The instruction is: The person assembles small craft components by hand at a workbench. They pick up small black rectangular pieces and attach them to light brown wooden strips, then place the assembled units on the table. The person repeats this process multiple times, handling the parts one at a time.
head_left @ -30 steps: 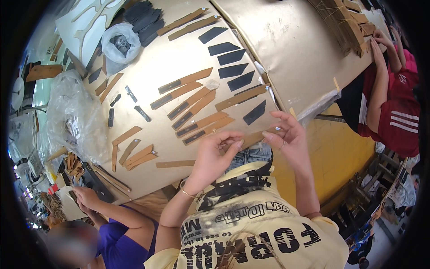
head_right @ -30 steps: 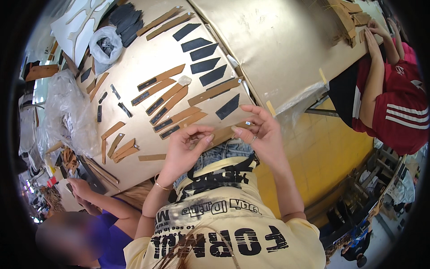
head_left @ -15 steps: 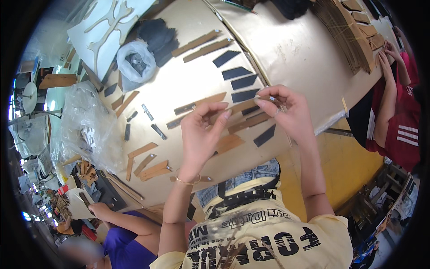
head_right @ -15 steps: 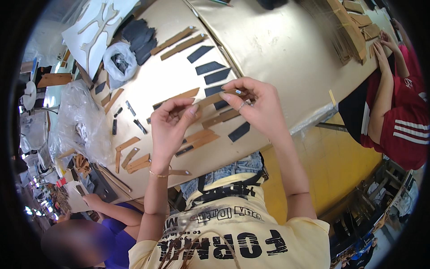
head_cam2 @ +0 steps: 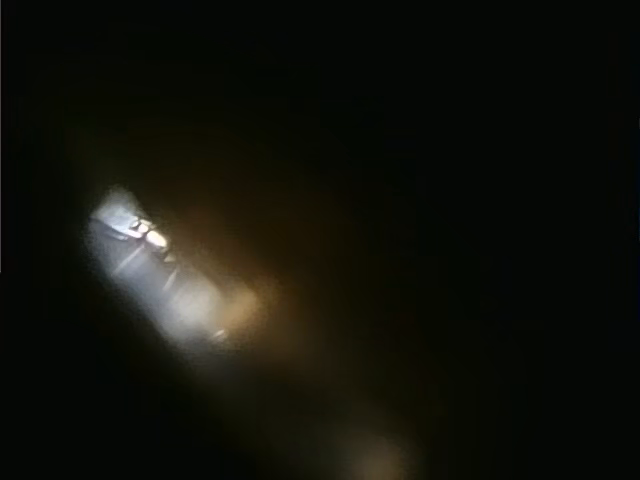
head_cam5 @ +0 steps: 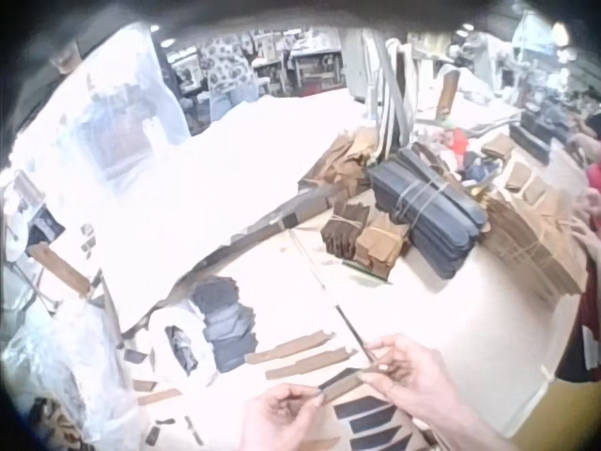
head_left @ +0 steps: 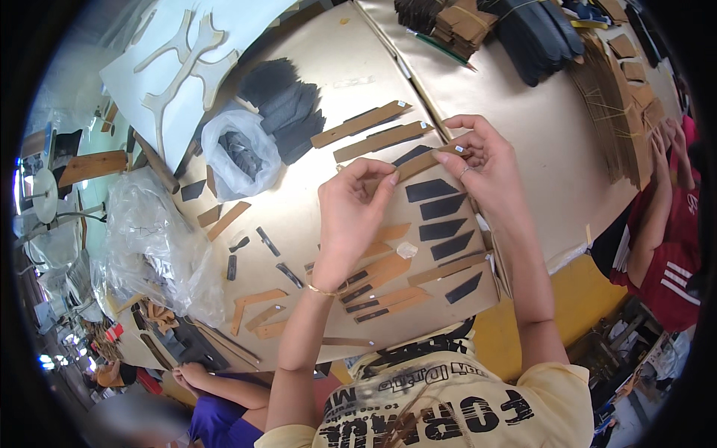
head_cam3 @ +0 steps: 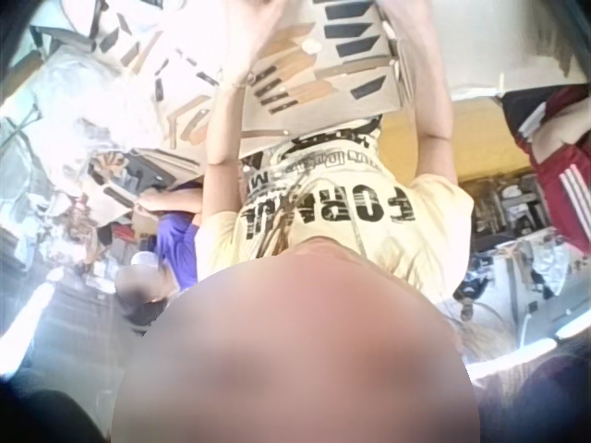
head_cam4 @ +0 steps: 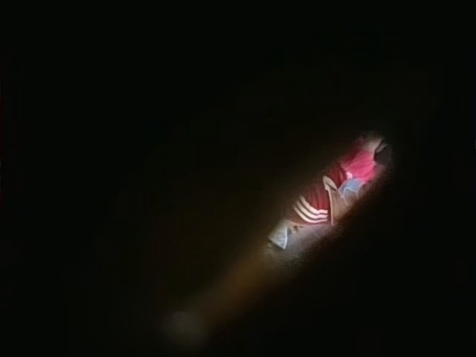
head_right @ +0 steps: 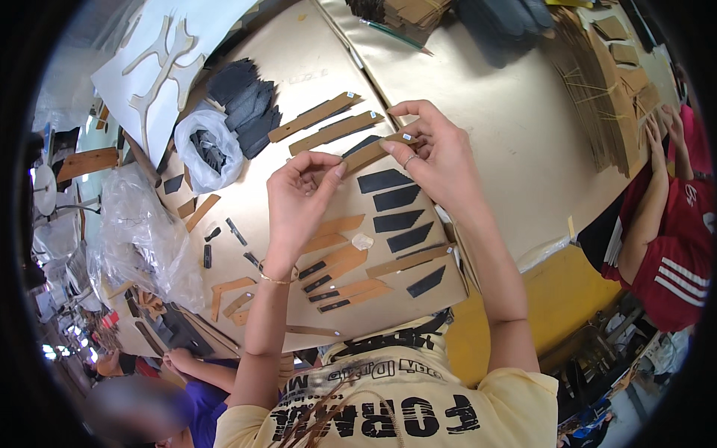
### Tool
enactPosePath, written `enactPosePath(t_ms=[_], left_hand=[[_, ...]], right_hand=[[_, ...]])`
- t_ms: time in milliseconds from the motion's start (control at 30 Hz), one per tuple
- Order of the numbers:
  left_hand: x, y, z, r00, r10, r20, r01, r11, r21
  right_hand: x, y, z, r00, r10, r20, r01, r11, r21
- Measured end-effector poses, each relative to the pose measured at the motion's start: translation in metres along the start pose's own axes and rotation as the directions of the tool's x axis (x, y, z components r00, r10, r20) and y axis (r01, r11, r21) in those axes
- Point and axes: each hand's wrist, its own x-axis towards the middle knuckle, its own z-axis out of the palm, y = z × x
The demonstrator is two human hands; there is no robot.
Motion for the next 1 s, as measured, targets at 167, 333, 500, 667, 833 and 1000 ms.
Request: enactPosePath(t_ms=[167,333,500,667,833,1000], left_hand=[[0.000,0.000,-0.005,0.989,-0.144,0.038,0.146,0.988,-0.043],[-0.006,-0.005,-0.008,0.987,-0.155,0.035,0.158,0.981,-0.109],[-0.006,-0.011,-0.004,0.995,-0.092,-0.034,0.089,0.991,-0.100],[-0.004,-0.012,-0.003,0.994,-0.105,-0.029,0.101,0.989,-0.108],[-0.004,-0.009,-0.005,0.988,-0.154,0.016,0.155,0.985,-0.070],[-0.003,-0.008,-0.005,0.984,-0.180,0.015,0.181,0.979,-0.095]], right_hand=[[0.007,-0.006,0.002,0.999,-0.009,0.047,0.015,0.993,-0.113],[0.007,-0.006,0.003,0.998,-0.038,0.055,0.045,0.989,-0.142],[0.008,-0.004,0.005,0.999,-0.020,0.044,0.026,0.991,-0.130],[0.010,-0.002,0.005,0.999,0.005,0.036,-0.001,0.994,-0.109],[0.012,0.000,0.006,0.999,0.006,0.039,-0.002,0.995,-0.103],[0.012,0.000,0.007,1.000,0.014,0.020,-0.011,0.994,-0.105]])
